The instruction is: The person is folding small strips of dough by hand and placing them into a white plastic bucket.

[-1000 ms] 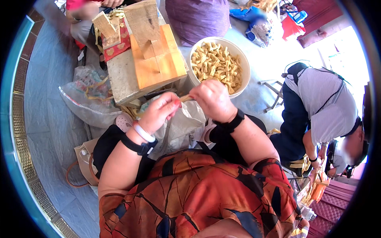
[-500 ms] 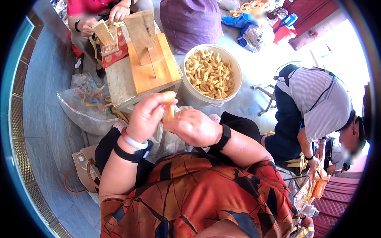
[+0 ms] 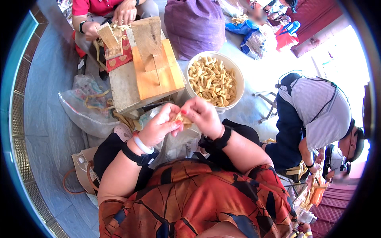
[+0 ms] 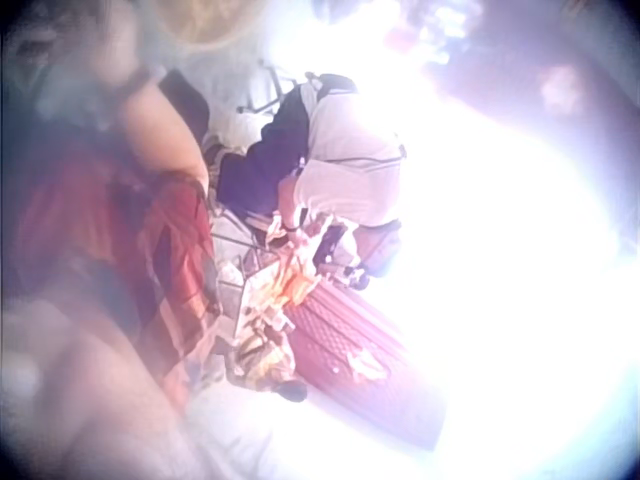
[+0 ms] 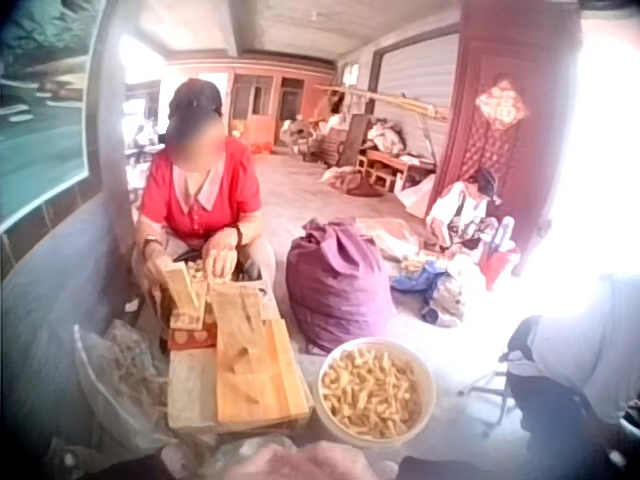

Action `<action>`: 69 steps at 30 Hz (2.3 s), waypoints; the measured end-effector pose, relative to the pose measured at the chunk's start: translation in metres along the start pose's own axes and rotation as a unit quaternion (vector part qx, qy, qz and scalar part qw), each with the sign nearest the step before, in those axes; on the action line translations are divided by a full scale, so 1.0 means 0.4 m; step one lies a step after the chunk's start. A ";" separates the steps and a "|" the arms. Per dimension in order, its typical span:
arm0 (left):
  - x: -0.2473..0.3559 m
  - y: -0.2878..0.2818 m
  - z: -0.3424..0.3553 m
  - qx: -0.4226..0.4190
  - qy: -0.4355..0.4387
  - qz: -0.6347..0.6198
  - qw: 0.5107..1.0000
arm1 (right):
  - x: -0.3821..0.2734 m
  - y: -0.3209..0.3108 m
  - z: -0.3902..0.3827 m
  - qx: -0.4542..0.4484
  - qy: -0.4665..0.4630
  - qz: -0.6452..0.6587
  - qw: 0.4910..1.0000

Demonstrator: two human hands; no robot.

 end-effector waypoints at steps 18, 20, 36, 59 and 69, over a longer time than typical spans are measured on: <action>-0.038 -0.058 -0.002 0.090 0.034 -0.076 0.992 | -0.115 0.018 -0.037 0.058 -0.248 -0.289 0.923; -0.032 -0.087 0.008 0.096 0.077 -0.039 0.992 | -0.115 0.041 -0.022 -0.024 -0.226 -0.243 0.943; 0.136 -0.150 -0.018 0.217 0.227 0.315 0.895 | -0.111 0.089 -0.056 -0.131 -0.108 -0.212 0.962; 0.080 -0.191 -0.014 0.049 -0.060 0.266 0.961 | -0.115 0.038 0.027 0.004 -0.118 -0.274 0.954; 0.212 -0.318 0.094 0.242 0.171 0.487 0.821 | -0.145 0.041 0.222 0.092 -0.199 -0.313 0.924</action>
Point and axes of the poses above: each hand's wrist, its own z-axis towards the middle knuckle, its own y-axis out of the palm, x = y × z, the point moved 10 cm from there along z, towards the middle knuckle, and after that the axes turned 15 degrees about y, right-handed, at the moved point
